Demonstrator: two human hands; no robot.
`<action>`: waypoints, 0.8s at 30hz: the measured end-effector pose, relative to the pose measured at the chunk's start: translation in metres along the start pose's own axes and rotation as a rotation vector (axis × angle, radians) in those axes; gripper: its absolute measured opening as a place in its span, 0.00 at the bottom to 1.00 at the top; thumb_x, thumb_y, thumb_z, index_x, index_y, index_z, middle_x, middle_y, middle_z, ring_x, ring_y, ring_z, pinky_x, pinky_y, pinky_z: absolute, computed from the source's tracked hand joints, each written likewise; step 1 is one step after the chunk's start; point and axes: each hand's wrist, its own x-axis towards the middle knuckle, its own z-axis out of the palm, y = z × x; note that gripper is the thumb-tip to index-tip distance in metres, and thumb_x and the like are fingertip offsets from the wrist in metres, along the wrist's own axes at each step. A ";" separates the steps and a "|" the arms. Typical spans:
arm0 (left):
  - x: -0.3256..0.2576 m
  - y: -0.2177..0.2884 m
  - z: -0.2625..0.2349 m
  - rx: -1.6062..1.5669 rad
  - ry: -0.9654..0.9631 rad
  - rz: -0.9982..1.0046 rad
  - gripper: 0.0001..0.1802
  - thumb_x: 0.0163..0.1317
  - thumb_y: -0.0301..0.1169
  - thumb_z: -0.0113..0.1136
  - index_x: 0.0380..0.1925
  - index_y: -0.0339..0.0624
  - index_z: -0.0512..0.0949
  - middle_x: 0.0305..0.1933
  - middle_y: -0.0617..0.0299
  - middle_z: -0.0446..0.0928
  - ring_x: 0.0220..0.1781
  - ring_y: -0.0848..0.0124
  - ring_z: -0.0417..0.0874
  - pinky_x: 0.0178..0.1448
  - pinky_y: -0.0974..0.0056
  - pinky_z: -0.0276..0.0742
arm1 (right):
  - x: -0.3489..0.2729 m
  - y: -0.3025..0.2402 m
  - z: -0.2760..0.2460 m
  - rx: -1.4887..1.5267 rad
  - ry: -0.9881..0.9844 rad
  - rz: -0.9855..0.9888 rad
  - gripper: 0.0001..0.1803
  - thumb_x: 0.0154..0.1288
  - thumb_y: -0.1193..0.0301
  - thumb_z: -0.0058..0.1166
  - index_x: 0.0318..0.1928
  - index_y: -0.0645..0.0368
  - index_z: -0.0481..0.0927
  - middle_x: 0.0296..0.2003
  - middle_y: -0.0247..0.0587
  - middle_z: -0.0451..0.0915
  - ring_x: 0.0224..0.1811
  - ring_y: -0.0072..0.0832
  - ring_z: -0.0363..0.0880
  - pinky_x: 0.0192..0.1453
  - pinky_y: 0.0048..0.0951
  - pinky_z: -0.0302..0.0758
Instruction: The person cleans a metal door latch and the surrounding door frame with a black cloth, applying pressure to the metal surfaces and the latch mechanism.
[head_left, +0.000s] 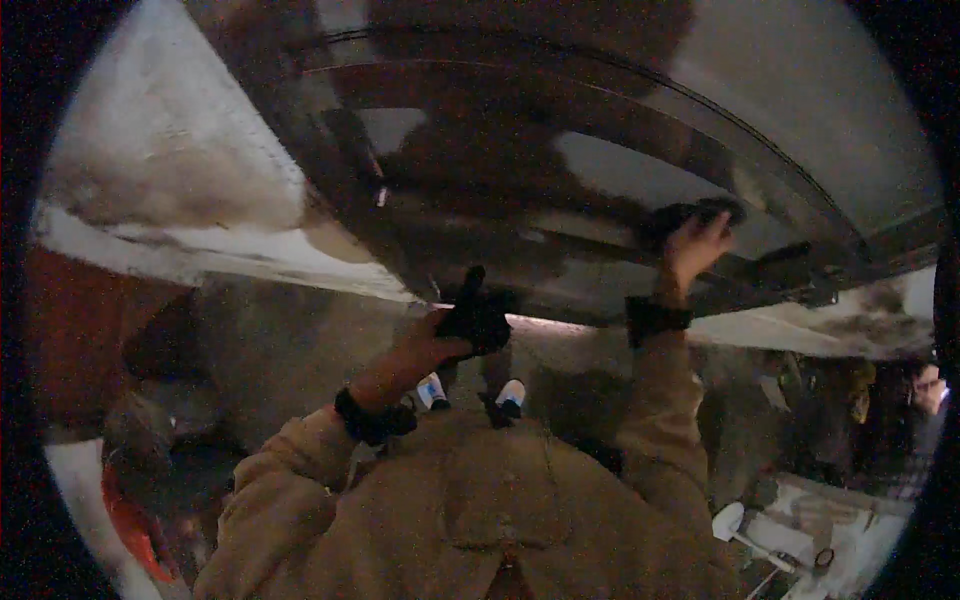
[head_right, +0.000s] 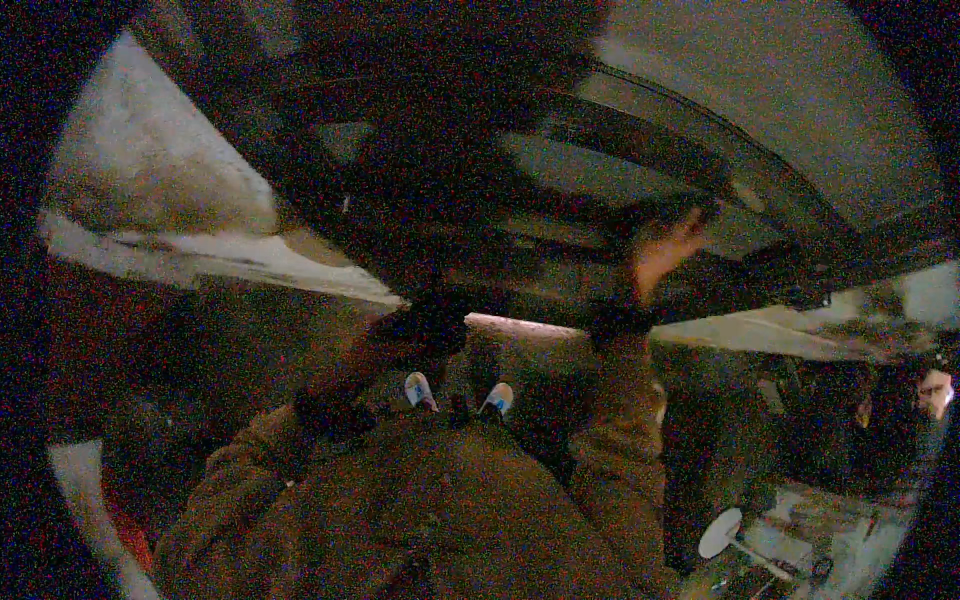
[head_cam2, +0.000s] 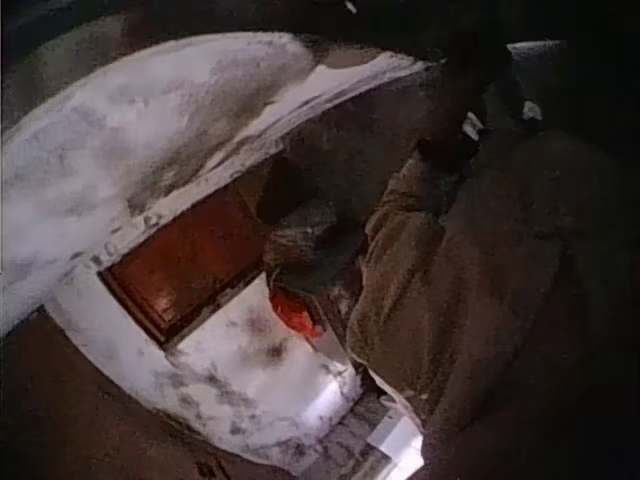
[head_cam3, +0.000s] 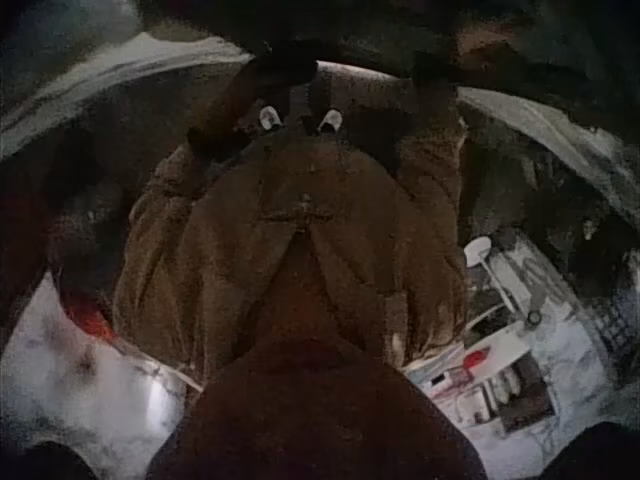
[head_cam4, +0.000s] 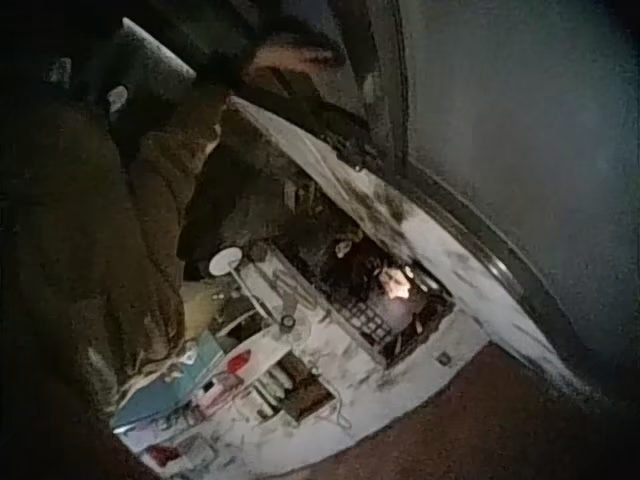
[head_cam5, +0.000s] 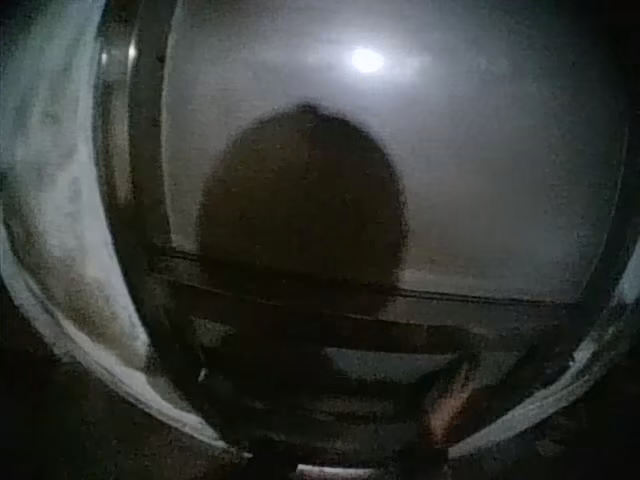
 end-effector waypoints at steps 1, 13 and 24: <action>-0.004 -0.008 -0.010 -0.019 0.005 -0.021 0.29 0.45 0.30 0.64 0.50 0.32 0.70 0.42 0.57 0.77 0.42 0.70 0.77 0.49 0.66 0.72 | -0.020 -0.037 0.006 0.063 -0.001 -0.102 0.25 0.57 0.72 0.50 0.55 0.69 0.66 0.46 0.61 0.70 0.47 0.53 0.68 0.52 0.47 0.67; -0.070 -0.001 -0.073 -0.179 0.151 -0.121 0.27 0.49 0.30 0.59 0.51 0.34 0.69 0.43 0.60 0.76 0.42 0.72 0.75 0.48 0.68 0.71 | -0.047 -0.368 -0.007 0.343 -0.685 -0.633 0.16 0.55 0.69 0.46 0.46 0.56 0.74 0.42 0.43 0.71 0.48 0.41 0.69 0.45 0.48 0.70; -0.069 -0.017 -0.086 -0.270 0.074 -0.039 0.28 0.48 0.30 0.59 0.51 0.34 0.68 0.43 0.60 0.75 0.42 0.71 0.74 0.47 0.67 0.70 | -0.073 -0.298 -0.013 -0.019 -0.790 -0.956 0.18 0.49 0.64 0.53 0.44 0.51 0.77 0.44 0.44 0.71 0.47 0.41 0.69 0.46 0.45 0.71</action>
